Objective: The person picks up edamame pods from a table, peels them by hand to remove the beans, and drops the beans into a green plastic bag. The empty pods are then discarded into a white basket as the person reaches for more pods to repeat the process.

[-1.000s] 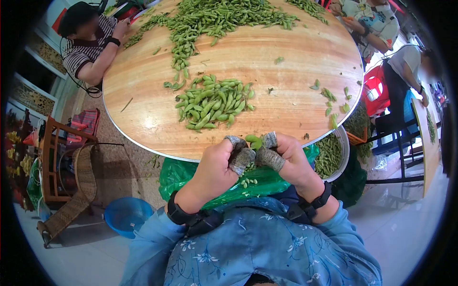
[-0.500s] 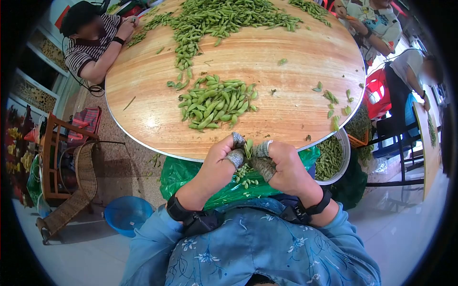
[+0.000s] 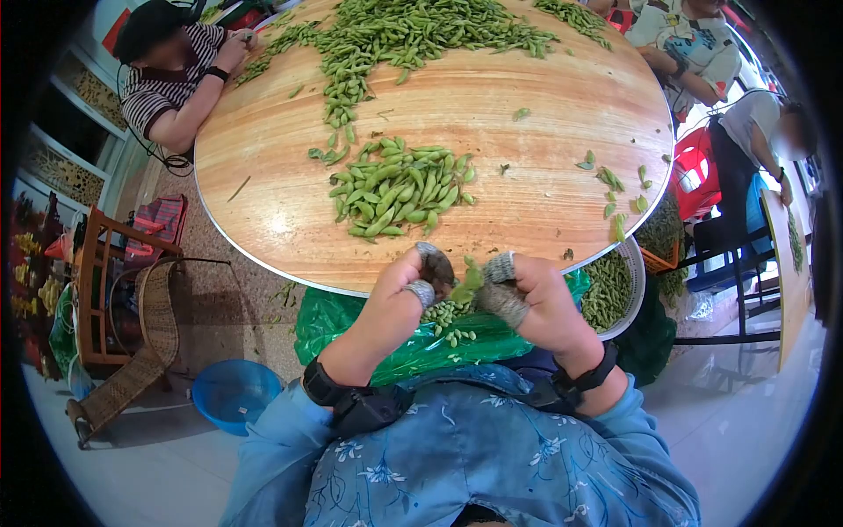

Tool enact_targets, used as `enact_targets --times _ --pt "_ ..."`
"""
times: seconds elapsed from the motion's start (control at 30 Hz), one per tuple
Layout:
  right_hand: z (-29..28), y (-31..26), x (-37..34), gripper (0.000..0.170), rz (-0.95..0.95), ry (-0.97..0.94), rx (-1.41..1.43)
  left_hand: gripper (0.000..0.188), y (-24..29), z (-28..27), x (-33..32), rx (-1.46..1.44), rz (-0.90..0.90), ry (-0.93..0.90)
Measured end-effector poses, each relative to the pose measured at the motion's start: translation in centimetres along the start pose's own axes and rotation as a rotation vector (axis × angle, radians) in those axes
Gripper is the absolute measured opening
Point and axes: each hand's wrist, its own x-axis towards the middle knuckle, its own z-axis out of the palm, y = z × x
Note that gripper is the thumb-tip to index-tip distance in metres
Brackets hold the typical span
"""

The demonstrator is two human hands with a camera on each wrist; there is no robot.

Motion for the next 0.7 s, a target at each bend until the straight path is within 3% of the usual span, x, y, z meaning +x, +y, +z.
enact_targets --times 0.03,0.17,0.23,0.3,0.4,0.5,0.57,0.7 --pt "-0.5 0.1 0.0 0.009 0.092 -0.030 0.218 0.021 0.0 -0.2 -0.1 0.032 -0.009 0.027" --pt "-1.6 0.6 0.1 0.010 0.231 -0.154 0.569 0.022 1.5 0.2 -0.2 0.050 -0.036 -0.021" --pt "-1.8 0.8 0.1 0.010 0.268 -0.177 0.596 0.025 1.2 0.7 0.1 0.124 -0.001 -0.159" --pt "-2.1 1.2 0.1 0.011 0.306 -0.196 0.623 0.021 1.0 1.0 0.2 0.128 0.009 -0.148" --pt "-2.3 1.7 0.1 0.011 0.311 -0.225 0.614 0.019 -0.2 0.8 0.7 0.250 0.094 -0.150" --pt "-2.0 1.3 0.2 0.013 0.313 -0.161 0.503 0.016 -0.4 0.8 0.7 0.369 0.216 -0.027" --pt "-1.6 0.9 0.5 0.020 0.219 0.172 0.077 0.016 -0.1 0.8 0.4 0.590 0.278 0.118" --pt "-1.9 0.5 -0.5 0.016 0.206 0.179 -0.053 0.016 0.0 1.2 0.1 0.603 0.328 0.166"
